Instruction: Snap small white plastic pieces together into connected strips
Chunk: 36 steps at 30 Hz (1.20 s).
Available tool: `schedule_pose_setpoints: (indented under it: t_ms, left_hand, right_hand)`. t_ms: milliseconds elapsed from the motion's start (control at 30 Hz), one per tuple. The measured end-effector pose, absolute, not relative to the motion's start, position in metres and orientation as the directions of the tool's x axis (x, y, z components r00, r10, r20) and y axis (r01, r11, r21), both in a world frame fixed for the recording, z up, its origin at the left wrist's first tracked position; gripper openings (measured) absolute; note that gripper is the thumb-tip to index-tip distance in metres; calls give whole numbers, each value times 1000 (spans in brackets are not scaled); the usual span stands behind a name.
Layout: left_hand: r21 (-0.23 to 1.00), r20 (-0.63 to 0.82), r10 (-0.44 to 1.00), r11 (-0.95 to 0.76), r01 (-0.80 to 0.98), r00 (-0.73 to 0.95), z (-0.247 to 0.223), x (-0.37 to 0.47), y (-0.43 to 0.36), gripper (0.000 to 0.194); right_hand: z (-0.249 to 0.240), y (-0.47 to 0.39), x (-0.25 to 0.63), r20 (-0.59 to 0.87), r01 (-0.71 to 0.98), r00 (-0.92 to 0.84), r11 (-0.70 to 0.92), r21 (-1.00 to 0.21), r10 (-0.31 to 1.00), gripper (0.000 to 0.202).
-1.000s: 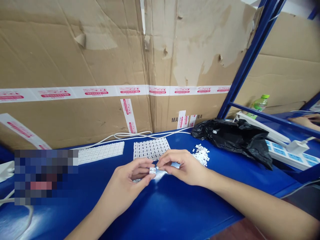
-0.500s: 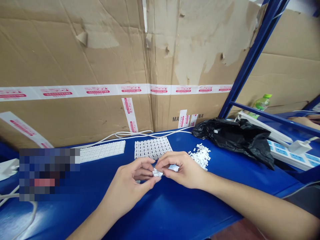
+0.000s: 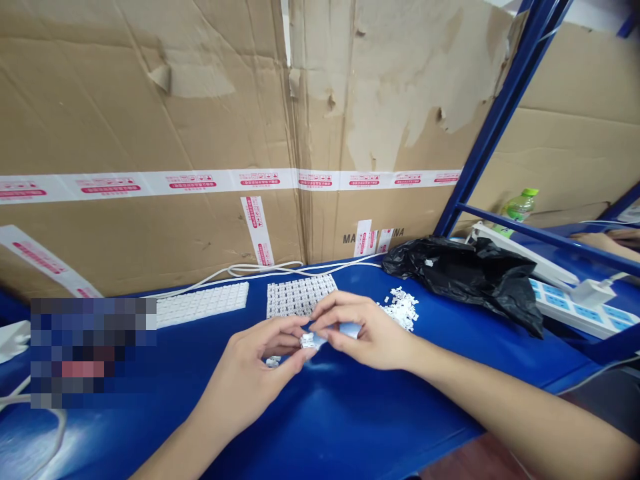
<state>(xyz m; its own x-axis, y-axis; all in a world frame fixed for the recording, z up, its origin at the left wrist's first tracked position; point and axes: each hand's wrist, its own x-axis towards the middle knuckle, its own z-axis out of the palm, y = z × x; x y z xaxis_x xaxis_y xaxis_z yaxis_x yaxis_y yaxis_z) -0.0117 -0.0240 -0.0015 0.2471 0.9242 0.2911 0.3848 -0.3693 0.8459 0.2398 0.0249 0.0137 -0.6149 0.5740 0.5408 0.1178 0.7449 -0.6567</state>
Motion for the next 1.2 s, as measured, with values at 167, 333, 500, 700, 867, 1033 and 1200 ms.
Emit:
schedule_pose_setpoints:
  t_ms: [167, 333, 500, 700, 867, 1033, 1200]
  left_hand:
    - [734, 386, 870, -491, 469, 308, 2, -13, -23, 17]
    - [697, 391, 859, -510, 504, 329, 5, -13, -24, 19]
    - [676, 394, 852, -523, 518, 346, 3, -12, -23, 19]
    - [689, 368, 850, -521, 504, 376, -5, -11, -23, 21]
    - [691, 368, 850, -522, 501, 378, -6, -10, -23, 19]
    - [697, 392, 857, -514, 501, 333, -6, -10, -21, 18]
    - [702, 387, 868, -496, 511, 311, -5, -11, -22, 14]
  right_hand:
    - [27, 59, 278, 645, 426, -476, 798, -426, 599, 16]
    - [39, 85, 319, 499, 666, -467, 662, -344, 730, 18]
    - [40, 91, 337, 73, 746, -569, 551, -373, 819, 16]
    - [29, 95, 336, -49, 750, -608, 553, -362, 793, 20]
    - [17, 93, 318, 35, 736, -615, 590, -333, 787, 21]
    - [9, 87, 303, 137, 665, -681, 686, -296, 719, 21]
    - [9, 87, 303, 138, 683, -664, 671, -290, 735, 23]
